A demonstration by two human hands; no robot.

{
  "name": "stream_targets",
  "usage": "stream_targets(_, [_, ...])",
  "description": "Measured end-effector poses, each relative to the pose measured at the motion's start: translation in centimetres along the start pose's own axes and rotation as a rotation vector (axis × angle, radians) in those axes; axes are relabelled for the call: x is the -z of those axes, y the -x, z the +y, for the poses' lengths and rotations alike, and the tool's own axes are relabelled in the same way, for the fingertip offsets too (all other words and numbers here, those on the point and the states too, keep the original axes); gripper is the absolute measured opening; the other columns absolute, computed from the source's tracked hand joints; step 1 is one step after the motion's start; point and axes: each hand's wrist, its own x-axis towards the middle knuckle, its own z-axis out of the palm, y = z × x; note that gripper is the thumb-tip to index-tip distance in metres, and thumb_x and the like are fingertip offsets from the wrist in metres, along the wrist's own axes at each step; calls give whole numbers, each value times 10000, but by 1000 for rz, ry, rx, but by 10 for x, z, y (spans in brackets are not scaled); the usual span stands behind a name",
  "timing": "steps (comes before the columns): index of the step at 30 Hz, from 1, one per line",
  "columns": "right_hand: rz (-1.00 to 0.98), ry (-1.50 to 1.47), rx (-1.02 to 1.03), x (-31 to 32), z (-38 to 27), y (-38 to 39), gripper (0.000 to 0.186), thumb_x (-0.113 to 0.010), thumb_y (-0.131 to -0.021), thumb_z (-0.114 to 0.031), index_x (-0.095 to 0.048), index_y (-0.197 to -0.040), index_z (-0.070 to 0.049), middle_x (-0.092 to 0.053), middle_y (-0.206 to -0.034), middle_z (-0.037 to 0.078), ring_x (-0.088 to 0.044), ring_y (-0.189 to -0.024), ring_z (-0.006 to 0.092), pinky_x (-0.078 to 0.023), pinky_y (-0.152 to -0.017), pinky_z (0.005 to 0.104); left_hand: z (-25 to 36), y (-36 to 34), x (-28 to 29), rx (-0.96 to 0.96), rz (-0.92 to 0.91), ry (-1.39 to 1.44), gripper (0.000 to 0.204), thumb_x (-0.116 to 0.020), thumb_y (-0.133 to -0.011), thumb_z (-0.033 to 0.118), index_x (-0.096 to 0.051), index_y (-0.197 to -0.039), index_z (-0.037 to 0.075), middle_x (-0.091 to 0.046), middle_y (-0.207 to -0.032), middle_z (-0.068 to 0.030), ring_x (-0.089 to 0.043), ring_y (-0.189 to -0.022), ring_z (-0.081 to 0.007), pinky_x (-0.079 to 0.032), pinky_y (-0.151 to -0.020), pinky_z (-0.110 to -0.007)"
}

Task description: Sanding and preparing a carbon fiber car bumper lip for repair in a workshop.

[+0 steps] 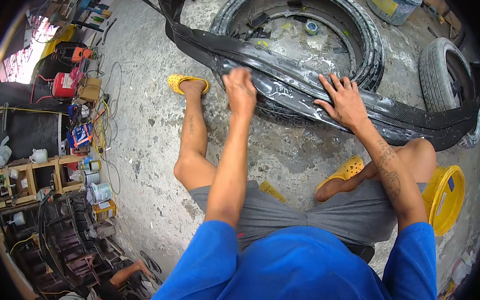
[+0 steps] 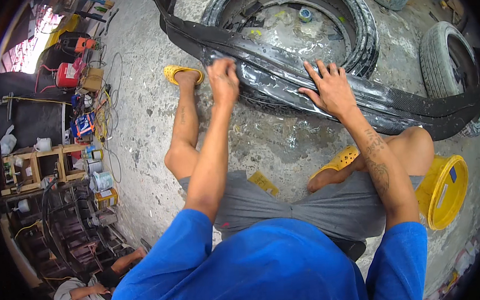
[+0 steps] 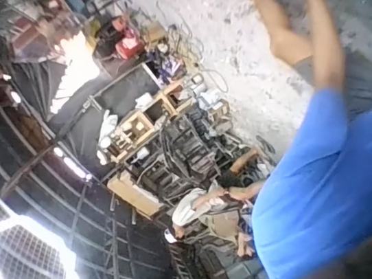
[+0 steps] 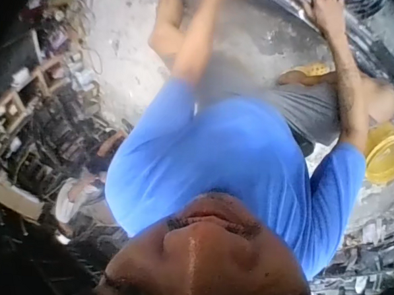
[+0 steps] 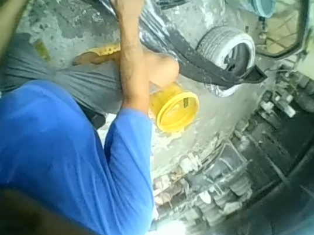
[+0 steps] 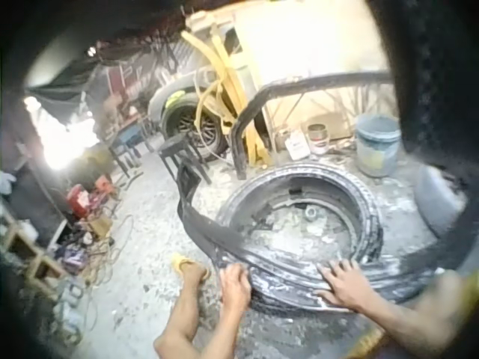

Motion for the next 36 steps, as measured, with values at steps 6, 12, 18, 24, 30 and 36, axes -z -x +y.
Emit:
stream_targets(6, [-11, -41, -15, 0, 0, 0, 751, -618, -1016, -601, -504, -1605, -149, -599, -1450, 181, -575, -1186, 396, -458, -1018, 524, 7, -3, 3, 70, 151, 9, 105, -674, -895, -52, -704, -955, 30, -723, -1011, -148, -641, -919, -381, -468, -891, -467])
stream_targets(12, [28, -6, 12, 0, -1, 2, 743, -618, -1018, -595, -508, -1600, -146, -596, -1454, 175, -584, -1177, 392, -460, -1009, 531, 9, -1, 1, -7, 29, 28, 117, -670, -902, -49, -715, -966, 38, -722, -973, -134, -641, -928, -383, -462, -887, -462])
stream_targets(18, [56, -10, 21, -1, 0, 3, 737, -602, -1027, -598, -508, -1598, -142, -591, -1462, 194, -579, -1190, 393, -466, -997, 519, 5, 1, 1, 50, -53, 11, 44, -685, -904, -20, -697, -936, 8, -713, -1036, -166, -638, -992, -388, -447, -924, -449])
stream_targets(24, [-2, -17, -5, -1, 1, 1, 742, -605, -1025, -600, -505, -1604, -147, -598, -1456, 184, -586, -1196, 404, -465, -1015, 523, 2, -1, 2, 13, 88, 5, 84, -680, -893, -40, -710, -943, 21, -726, -992, -151, -652, -928, -371, -461, -881, -460])
stream_targets(30, [0, -25, 3, 1, -1, 1, 743, -611, -1024, -595, -498, -1610, -153, -595, -1455, 184, -582, -1203, 397, -463, -1026, 534, -2, -2, 1, -47, 15, 37, 95, -685, -890, -43, -713, -952, 22, -724, -979, -153, -651, -927, -385, -468, -868, -473])
stream_targets(36, [-9, -25, -2, 1, 0, 1, 743, -612, -1024, -597, -503, -1607, -150, -592, -1463, 188, -583, -1207, 406, -456, -1037, 550, -2, -6, 3, 92, -80, 31, 111, -686, -883, -53, -719, -947, 32, -714, -1009, -156, -615, -991, -373, -460, -891, -458])
